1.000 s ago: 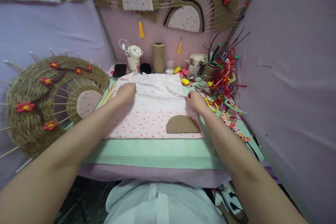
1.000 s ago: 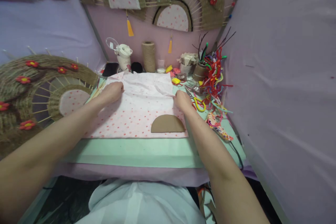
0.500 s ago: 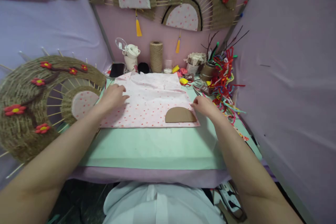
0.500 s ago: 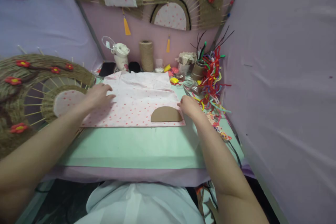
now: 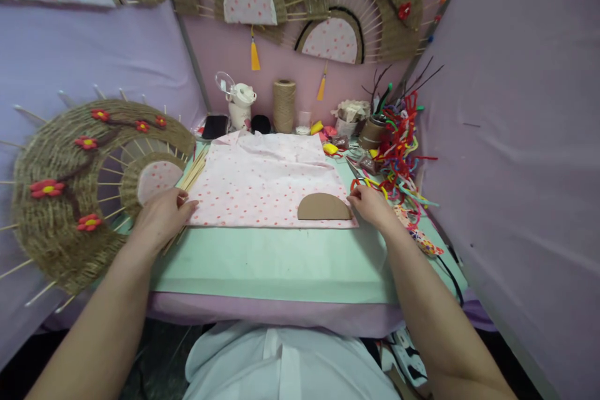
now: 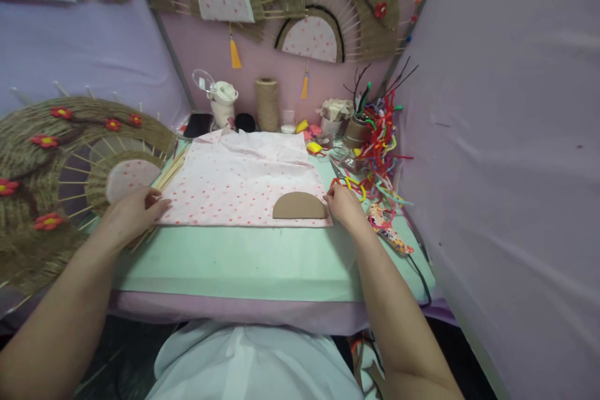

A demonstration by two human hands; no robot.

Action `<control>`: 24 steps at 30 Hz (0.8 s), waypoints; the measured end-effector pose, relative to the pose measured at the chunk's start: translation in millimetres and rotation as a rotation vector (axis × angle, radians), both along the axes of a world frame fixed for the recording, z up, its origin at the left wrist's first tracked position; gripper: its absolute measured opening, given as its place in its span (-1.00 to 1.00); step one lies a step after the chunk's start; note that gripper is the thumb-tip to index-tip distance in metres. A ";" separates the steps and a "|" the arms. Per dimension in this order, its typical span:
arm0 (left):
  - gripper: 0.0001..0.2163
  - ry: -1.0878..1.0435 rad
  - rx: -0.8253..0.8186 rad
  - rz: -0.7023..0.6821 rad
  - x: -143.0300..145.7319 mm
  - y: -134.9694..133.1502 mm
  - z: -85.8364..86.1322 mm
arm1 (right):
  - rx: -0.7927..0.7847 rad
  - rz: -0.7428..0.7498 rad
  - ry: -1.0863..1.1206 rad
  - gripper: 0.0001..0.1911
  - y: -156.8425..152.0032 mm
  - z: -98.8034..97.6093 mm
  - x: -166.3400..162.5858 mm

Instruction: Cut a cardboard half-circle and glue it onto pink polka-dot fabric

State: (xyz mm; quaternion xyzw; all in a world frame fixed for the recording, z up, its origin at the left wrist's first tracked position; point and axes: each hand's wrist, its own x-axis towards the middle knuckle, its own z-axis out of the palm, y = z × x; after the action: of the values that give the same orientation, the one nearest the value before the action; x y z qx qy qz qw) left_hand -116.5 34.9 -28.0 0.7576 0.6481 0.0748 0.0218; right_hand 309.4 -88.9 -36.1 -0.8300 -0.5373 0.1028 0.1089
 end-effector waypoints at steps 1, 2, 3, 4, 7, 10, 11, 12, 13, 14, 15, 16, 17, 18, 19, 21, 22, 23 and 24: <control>-0.57 -0.010 0.021 -0.013 1.2 -0.5 -0.5 | 0.014 0.029 0.014 -0.79 -0.4 -0.9 -1.7; -0.56 -0.015 0.040 -0.031 2.7 -1.1 -0.8 | 0.031 0.081 0.031 -0.73 -1.2 -2.1 -3.5; -0.56 -0.016 0.052 -0.053 4.4 -1.9 -1.2 | 0.051 0.151 0.052 -0.64 -2.1 -3.7 -5.4; -0.55 -0.008 0.056 -0.072 6.2 -2.8 -1.5 | 0.068 0.230 0.075 -0.56 -2.9 -5.6 -7.3; -0.54 0.032 0.033 -0.084 11.6 -5.8 -2.0 | 0.092 0.377 0.119 -0.44 -4.1 -10.8 -11.0; -0.53 0.065 0.024 -0.064 14.7 -7.8 -1.9 | 0.078 0.347 0.116 -0.30 -3.8 -12.8 -12.5; -0.52 0.071 0.026 -0.058 15.0 -8.3 -1.8 | 0.072 0.322 0.111 -0.26 -3.6 -12.5 -12.8; -0.52 0.075 0.030 -0.051 14.9 -8.8 -1.9 | 0.068 0.298 0.109 -0.26 -3.5 -11.7 -13.1; -0.51 0.074 0.034 -0.045 14.4 -9.2 -2.0 | 0.069 0.278 0.116 -0.32 -3.5 -10.4 -13.2; -0.51 0.071 0.036 -0.040 13.5 -9.5 -2.2 | 0.076 0.261 0.137 -0.42 -3.5 -8.7 -12.7; -0.51 0.066 0.038 -0.035 12.2 -9.9 -2.6 | 0.088 0.247 0.181 -0.55 -3.4 -6.8 -11.3; -0.51 0.060 0.039 -0.031 10.6 -10.2 -3.1 | 0.104 0.235 0.251 -0.67 -3.2 -4.5 -8.5; -0.51 0.057 0.040 -0.026 8.6 -10.4 -3.7 | 0.129 0.218 0.339 -0.74 -2.7 -2.0 -4.0; -0.51 0.055 0.039 -0.021 6.4 -10.6 -4.3 | 0.162 0.189 0.432 -0.77 -1.7 0.7 2.4; -0.50 0.055 0.038 -0.016 4.0 -10.7 -4.7 | 0.207 0.140 0.506 -0.77 -0.4 3.5 10.8; -0.49 0.056 0.037 -0.008 -0.2 -10.9 -4.9 | 0.336 -0.016 0.534 -0.69 3.1 9.4 31.3; -0.49 0.057 0.036 -0.005 -1.6 -11.2 -4.4 | 0.406 -0.115 0.467 -0.65 4.6 12.2 41.7; -0.49 0.060 0.035 -0.002 -2.4 -11.7 -3.4 | 0.458 -0.194 0.362 -0.60 5.4 14.9 50.8; -0.49 0.066 0.034 0.007 -2.5 -12.5 -1.9 | 0.478 -0.241 0.238 -0.56 5.1 17.3 57.4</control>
State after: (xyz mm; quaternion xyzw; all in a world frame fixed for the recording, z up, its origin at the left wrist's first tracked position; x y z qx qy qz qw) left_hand -118.9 22.4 -29.9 0.7577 0.6497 0.0610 -0.0128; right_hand 366.8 -83.8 -18.7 -0.8208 -0.4271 0.0564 0.3750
